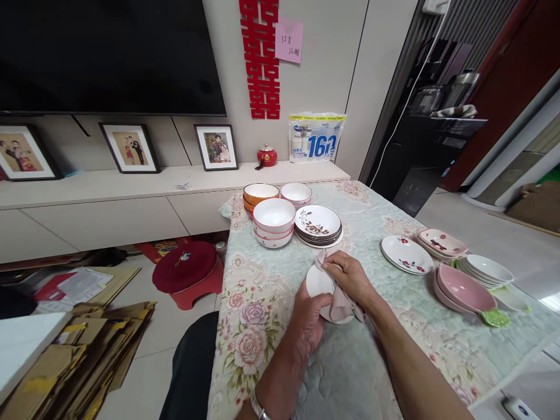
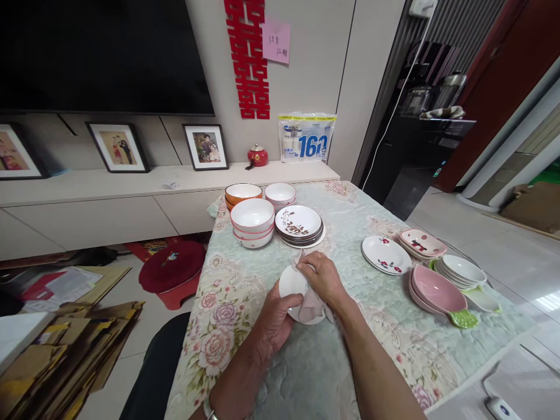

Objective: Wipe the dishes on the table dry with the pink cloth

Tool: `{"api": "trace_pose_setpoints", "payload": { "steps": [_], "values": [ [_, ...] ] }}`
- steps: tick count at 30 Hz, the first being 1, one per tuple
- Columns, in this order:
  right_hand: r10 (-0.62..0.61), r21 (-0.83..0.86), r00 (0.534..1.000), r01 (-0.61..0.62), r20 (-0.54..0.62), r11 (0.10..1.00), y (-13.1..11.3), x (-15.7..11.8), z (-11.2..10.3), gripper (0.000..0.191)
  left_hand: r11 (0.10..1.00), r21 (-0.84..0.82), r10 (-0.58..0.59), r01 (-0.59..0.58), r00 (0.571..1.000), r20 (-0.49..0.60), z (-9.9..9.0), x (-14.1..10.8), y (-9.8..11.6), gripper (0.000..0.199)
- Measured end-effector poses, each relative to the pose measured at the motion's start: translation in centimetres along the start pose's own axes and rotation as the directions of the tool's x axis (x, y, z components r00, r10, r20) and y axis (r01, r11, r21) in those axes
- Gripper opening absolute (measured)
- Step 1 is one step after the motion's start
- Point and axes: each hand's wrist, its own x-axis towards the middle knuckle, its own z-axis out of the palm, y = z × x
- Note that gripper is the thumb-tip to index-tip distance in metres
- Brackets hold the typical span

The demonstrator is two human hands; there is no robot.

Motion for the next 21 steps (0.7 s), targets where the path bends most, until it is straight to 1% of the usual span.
{"api": "trace_pose_setpoints", "payload": {
  "steps": [2,3,4,5,7,9,11,12,13,14,16,18,19,20,21],
  "values": [
    [0.100,-0.029,0.994,-0.102,-0.050,0.994,0.6,0.0,0.0,0.017,1.000,0.013,-0.014,0.014,1.000,-0.025,0.0,0.0,0.0,0.069],
    [0.111,-0.041,0.992,-0.114,-0.059,0.993,0.6,0.0,0.1,0.017,1.000,0.014,-0.018,0.019,0.999,-0.032,0.0,0.0,0.0,0.068],
    [0.094,-0.053,0.994,-0.097,-0.057,0.994,0.4,-0.1,0.1,0.016,1.000,0.015,-0.022,0.023,0.999,-0.034,0.0,-0.1,0.0,0.067],
    [0.052,-0.062,0.998,-0.054,-0.041,0.997,0.0,-0.1,0.2,0.014,1.000,0.017,-0.023,0.023,0.999,-0.029,0.0,-0.1,0.0,0.067],
    [-0.089,-0.054,0.995,0.091,0.040,0.994,-1.3,-0.4,0.4,0.012,1.000,0.009,0.000,0.000,1.000,0.000,0.1,0.0,0.0,0.064],
    [-0.239,-0.002,0.958,0.242,0.156,0.970,-2.6,-0.5,0.5,0.014,0.999,-0.003,0.038,-0.038,0.998,0.051,0.1,0.0,-0.1,0.060],
    [-0.314,0.051,0.920,0.311,0.233,0.949,-3.2,-0.6,0.5,0.017,0.998,-0.012,0.062,-0.061,0.994,0.086,0.1,0.1,-0.2,0.059],
    [-0.316,0.061,0.918,0.310,0.240,0.949,-3.2,-0.5,0.5,0.018,0.998,-0.011,0.057,-0.057,0.994,0.090,0.0,0.1,-0.2,0.060],
    [-0.291,0.056,0.930,0.286,0.223,0.957,-2.9,-0.4,0.4,0.018,0.999,-0.002,0.040,-0.040,0.996,0.085,0.0,0.2,-0.2,0.061],
    [-0.241,0.035,0.952,0.239,0.187,0.970,-2.4,-0.3,0.3,0.018,1.000,0.010,0.015,-0.015,0.997,0.071,-0.1,0.2,-0.2,0.062],
    [-0.087,-0.044,0.993,0.091,0.079,0.995,-1.0,0.0,0.1,0.017,0.999,0.037,-0.042,0.040,0.998,0.041,-0.2,0.2,-0.2,0.064],
    [0.075,-0.125,0.997,-0.076,-0.015,0.989,0.1,0.1,-0.2,0.019,0.996,0.053,-0.077,0.075,0.997,0.027,-0.4,0.2,-0.2,0.066],
    [0.126,-0.151,0.991,-0.132,-0.047,0.980,0.4,0.1,-0.2,0.019,0.996,0.051,-0.080,0.078,0.997,0.025,-0.5,0.2,-0.2,0.067],
    [0.143,-0.165,0.987,-0.153,-0.067,0.974,0.4,0.1,-0.3,0.019,0.996,0.048,-0.079,0.078,0.997,0.026,-0.5,0.2,-0.1,0.067],
    [0.122,-0.166,0.990,-0.131,-0.065,0.977,0.1,0.0,-0.3,0.019,0.996,0.049,-0.077,0.075,0.997,0.028,-0.5,0.2,-0.1,0.065]
  ]
}}
